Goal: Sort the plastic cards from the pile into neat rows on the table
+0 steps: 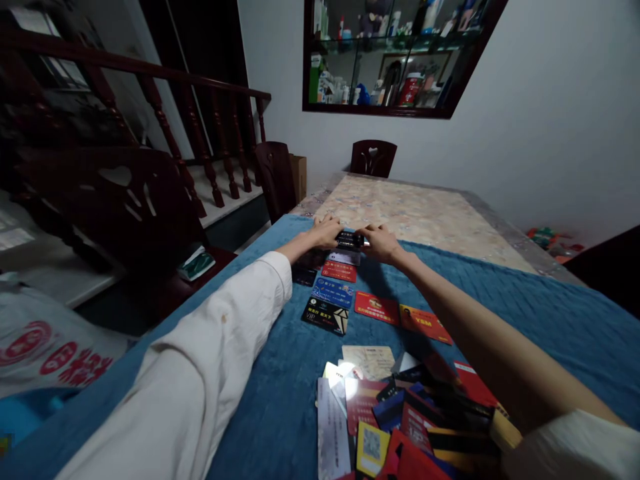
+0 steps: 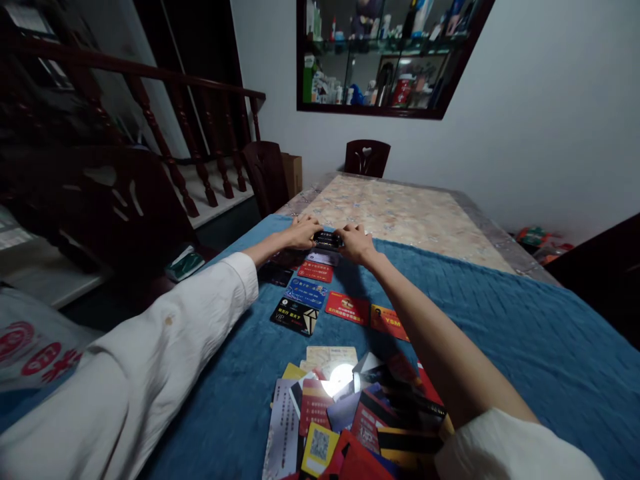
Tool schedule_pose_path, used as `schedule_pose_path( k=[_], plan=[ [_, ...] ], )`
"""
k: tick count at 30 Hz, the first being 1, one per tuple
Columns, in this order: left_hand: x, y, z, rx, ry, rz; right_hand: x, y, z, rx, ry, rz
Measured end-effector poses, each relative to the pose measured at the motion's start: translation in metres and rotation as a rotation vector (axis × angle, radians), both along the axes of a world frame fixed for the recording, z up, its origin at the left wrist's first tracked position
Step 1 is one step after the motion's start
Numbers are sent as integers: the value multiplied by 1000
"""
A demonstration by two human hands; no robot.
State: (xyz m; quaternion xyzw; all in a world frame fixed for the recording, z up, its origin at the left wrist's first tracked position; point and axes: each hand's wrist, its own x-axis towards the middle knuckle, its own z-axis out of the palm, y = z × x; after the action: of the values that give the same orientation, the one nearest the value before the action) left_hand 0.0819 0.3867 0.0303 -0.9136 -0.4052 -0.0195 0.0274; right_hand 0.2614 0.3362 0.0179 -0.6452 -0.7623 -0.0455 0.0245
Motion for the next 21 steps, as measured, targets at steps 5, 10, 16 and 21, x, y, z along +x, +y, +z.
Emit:
schedule_pose_path(
  k=[5, 10, 16, 21],
  plan=[
    [5, 11, -5, -28, 11, 1, 5, 13, -9, -28, 1, -14],
    [9, 23, -12, -36, 40, 5, 9, 25, -18, -49, -9, -25],
    [14, 32, -19, -70, 57, 26, 11, 33, -23, -85, -23, -22],
    [17, 35, -19, -99, 69, 43, 10, 38, -26, -114, -32, -32]
  ],
)
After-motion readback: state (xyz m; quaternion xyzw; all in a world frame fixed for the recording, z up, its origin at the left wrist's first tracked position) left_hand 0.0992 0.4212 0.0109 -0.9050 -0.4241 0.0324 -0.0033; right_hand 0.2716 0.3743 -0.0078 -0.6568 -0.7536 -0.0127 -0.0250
